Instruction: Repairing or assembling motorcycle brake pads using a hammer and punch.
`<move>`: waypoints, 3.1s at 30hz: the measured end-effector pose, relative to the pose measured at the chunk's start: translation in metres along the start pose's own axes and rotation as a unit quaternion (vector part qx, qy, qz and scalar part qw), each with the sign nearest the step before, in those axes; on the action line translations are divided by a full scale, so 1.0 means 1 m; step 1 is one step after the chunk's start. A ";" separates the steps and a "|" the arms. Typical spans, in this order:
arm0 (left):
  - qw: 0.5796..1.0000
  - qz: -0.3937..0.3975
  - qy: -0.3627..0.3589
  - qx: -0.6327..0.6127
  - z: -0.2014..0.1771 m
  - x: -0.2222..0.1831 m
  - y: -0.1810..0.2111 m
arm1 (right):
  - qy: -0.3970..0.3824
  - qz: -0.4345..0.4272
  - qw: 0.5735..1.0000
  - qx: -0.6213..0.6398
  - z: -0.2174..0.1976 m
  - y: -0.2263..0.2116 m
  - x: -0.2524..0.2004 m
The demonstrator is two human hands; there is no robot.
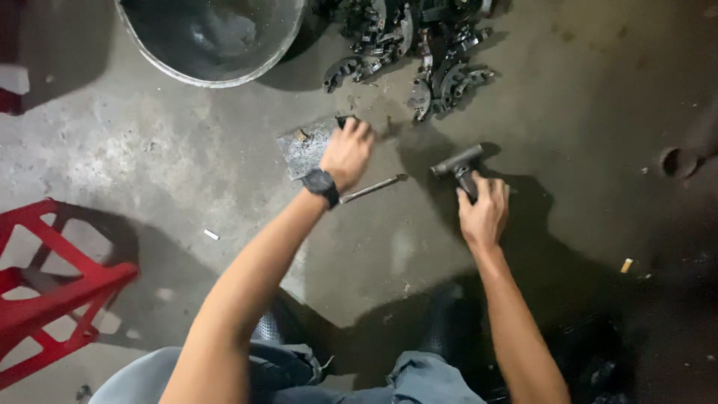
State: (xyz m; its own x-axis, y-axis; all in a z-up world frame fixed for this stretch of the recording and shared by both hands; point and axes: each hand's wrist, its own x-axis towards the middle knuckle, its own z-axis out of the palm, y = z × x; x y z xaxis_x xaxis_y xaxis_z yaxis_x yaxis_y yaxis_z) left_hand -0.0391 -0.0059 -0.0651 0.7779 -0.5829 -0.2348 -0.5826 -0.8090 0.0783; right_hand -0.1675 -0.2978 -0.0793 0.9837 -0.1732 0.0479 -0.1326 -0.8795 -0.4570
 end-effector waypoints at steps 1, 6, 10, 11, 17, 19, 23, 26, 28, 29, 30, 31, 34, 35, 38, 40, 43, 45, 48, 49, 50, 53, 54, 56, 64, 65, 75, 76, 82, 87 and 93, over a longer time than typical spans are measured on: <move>1.000 0.000 0.005 -0.002 -0.006 0.003 -0.008 | 0.002 -0.002 1.000 -0.004 -0.003 -0.005 0.006; 0.991 0.041 -0.045 0.123 0.022 0.026 -0.043 | -0.068 0.031 0.997 -0.009 -0.007 -0.025 0.034; 0.991 0.040 -0.063 0.110 0.008 0.036 -0.037 | -0.057 0.032 0.997 -0.036 0.014 -0.032 0.043; 0.991 0.044 -0.073 0.107 0.009 0.037 -0.039 | -0.085 0.056 0.994 -0.043 0.022 -0.031 0.045; 0.992 0.095 0.021 0.077 -0.038 0.032 -0.043 | -0.071 0.063 0.995 -0.033 0.014 -0.045 0.049; 0.992 0.103 0.049 0.050 -0.079 0.018 -0.038 | -0.071 0.062 0.995 -0.022 0.009 -0.046 0.049; 0.972 0.106 0.147 -0.151 -0.168 -0.041 -0.025 | -0.079 0.051 0.995 -0.034 0.004 -0.052 0.058; 0.926 0.098 0.248 -0.269 -0.199 -0.087 -0.016 | -0.059 0.032 0.985 0.157 -0.029 -0.102 0.064; 0.892 0.086 0.305 -0.321 -0.206 -0.108 -0.009 | -0.036 -0.008 0.945 0.324 -0.065 -0.143 0.064; 0.863 0.068 0.352 -0.355 -0.206 -0.114 -0.006 | -0.087 0.015 0.911 0.403 -0.082 -0.162 0.061; 0.831 0.050 0.397 -0.388 -0.205 -0.119 -0.002 | -0.137 0.039 0.867 0.478 -0.099 -0.180 0.059; 0.828 0.047 0.403 -0.388 -0.206 -0.124 -0.003 | -0.139 0.034 0.869 0.474 -0.107 -0.191 0.058; 0.799 0.029 0.446 -0.402 -0.208 -0.135 -0.007 | -0.162 0.008 0.836 0.524 -0.134 -0.223 0.060; 0.803 0.044 0.447 -0.393 -0.209 -0.138 -0.011 | -0.161 -0.001 0.826 0.540 -0.143 -0.237 0.061; 0.814 0.074 0.449 -0.362 -0.214 -0.147 -0.019 | -0.186 -0.033 0.801 0.568 -0.142 -0.244 0.063; 0.823 0.092 0.445 -0.341 -0.216 -0.151 -0.023 | -0.211 -0.051 0.783 0.583 -0.128 -0.233 0.062; 0.832 0.096 0.434 -0.332 -0.212 -0.156 -0.027 | -0.230 0.039 0.677 0.698 -0.111 -0.221 0.059; 0.819 0.071 0.417 -0.388 -0.214 -0.158 -0.029 | -0.267 0.048 0.622 0.734 -0.116 -0.229 0.060; 0.808 0.051 0.392 -0.437 -0.207 -0.159 -0.036 | -0.270 0.050 0.601 0.750 -0.103 -0.222 0.060; 0.808 0.049 0.391 -0.437 -0.200 -0.158 -0.038 | -0.271 0.051 0.601 0.750 -0.101 -0.221 0.060; 0.815 0.048 0.380 -0.434 -0.194 -0.158 -0.039 | -0.269 0.065 0.596 0.754 -0.099 -0.220 0.059; 0.826 0.047 0.358 -0.433 -0.175 -0.154 -0.039 | -0.259 0.097 0.597 0.753 -0.098 -0.226 0.059; 0.829 0.047 0.350 -0.435 -0.168 -0.152 -0.039 | -0.252 0.112 0.604 0.748 -0.099 -0.229 0.059; 0.835 0.047 0.343 -0.428 -0.160 -0.148 -0.031 | -0.250 0.167 0.595 0.746 -0.100 -0.239 0.060; 0.890 0.010 0.288 -0.352 -0.046 -0.104 0.013 | -0.231 0.280 0.649 0.669 -0.012 -0.153 0.055; 0.928 -0.015 0.232 -0.292 -0.014 -0.097 0.020 | -0.186 0.297 0.691 0.633 -0.007 -0.138 0.055; 0.984 -0.056 0.011 -0.167 0.073 -0.062 0.048 | -0.132 0.238 0.899 0.343 0.010 -0.095 0.073; 0.984 -0.048 0.007 -0.171 0.077 -0.063 0.034 | -0.128 0.245 0.899 0.340 0.028 -0.085 0.085; 0.864 -0.100 -0.037 -0.492 -0.047 -0.128 -0.036 | -0.111 0.159 0.941 0.278 0.101 -0.081 0.106; 0.775 -0.123 0.037 -0.618 -0.152 -0.134 -0.066 | -0.108 0.032 0.961 0.253 0.127 -0.142 0.090; 0.842 -0.079 0.146 -0.514 -0.140 -0.050 -0.072 | -0.076 -0.016 0.962 0.260 0.087 -0.158 0.082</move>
State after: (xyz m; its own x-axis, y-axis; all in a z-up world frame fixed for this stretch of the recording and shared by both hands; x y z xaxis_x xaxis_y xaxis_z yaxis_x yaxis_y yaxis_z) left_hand -0.0031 0.0713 0.0768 0.9387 -0.3340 -0.0849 -0.0714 -0.4295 0.9002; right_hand -0.0554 -0.1339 -0.0807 0.9979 -0.0479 -0.0436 -0.0625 -0.5353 -0.8424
